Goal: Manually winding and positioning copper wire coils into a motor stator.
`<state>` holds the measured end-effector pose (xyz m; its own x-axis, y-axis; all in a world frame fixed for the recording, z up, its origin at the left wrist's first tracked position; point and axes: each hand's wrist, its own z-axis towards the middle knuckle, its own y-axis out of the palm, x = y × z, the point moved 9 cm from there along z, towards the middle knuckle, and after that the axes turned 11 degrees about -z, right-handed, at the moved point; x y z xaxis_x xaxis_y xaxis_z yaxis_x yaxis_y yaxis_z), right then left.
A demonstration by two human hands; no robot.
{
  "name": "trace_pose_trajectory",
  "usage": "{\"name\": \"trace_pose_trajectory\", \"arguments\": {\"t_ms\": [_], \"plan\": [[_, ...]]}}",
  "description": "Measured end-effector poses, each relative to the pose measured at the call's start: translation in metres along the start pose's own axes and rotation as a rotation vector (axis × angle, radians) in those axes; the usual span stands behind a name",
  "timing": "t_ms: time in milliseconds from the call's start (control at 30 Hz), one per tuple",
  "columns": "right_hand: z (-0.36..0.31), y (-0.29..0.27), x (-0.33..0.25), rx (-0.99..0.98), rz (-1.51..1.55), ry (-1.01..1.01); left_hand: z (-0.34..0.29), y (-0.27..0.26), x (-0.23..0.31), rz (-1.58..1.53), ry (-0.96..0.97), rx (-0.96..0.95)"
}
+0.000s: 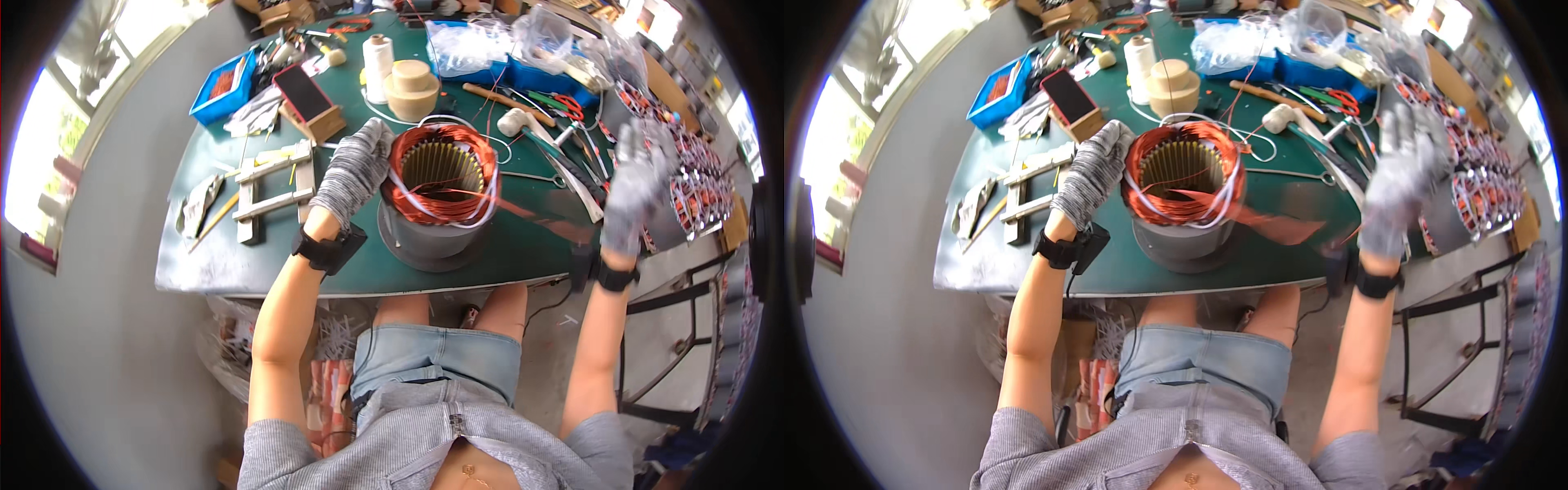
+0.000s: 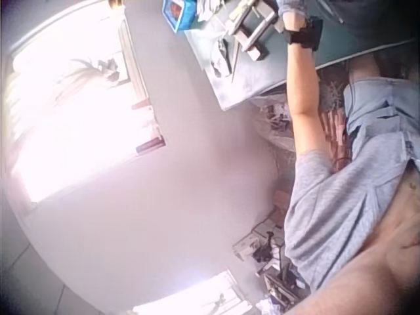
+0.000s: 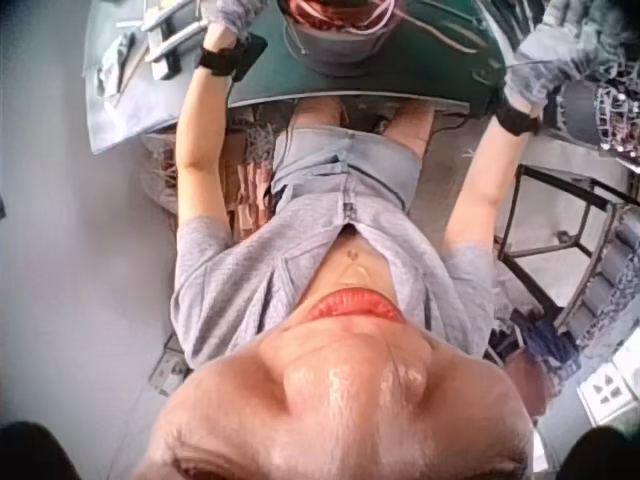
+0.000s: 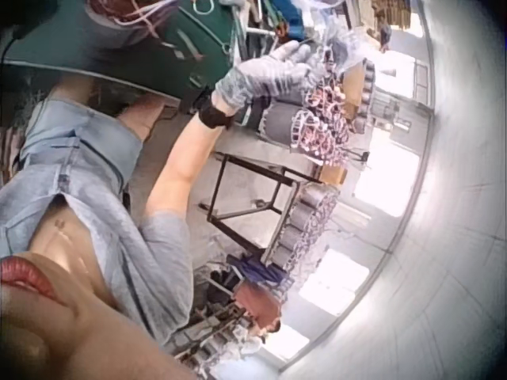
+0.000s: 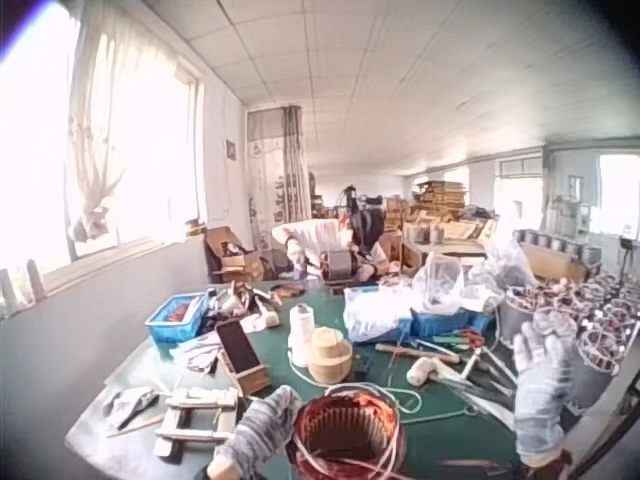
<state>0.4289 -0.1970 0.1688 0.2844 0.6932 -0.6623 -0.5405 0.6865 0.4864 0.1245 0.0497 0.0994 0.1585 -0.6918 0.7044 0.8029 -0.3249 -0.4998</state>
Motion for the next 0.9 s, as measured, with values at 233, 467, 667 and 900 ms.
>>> {"name": "trace_pose_trajectory", "arguments": {"t_ms": [233,467,667,900], "plan": [[-0.088,0.136,0.119,-1.179,-0.882,-0.430,0.011,0.026,-0.038,-1.087,-0.446,-0.124],[-0.123,0.195,0.139,-1.300,-1.216,-0.521,0.022,0.015,0.002,-0.246,0.040,-0.217],[-0.109,0.189,0.144,-1.247,-1.144,-0.240,0.032,0.017,0.011,-0.020,-0.119,-0.557],[-0.122,0.196,0.132,-1.341,-1.068,-0.514,0.002,0.002,0.022,0.062,0.027,-0.247]]}}
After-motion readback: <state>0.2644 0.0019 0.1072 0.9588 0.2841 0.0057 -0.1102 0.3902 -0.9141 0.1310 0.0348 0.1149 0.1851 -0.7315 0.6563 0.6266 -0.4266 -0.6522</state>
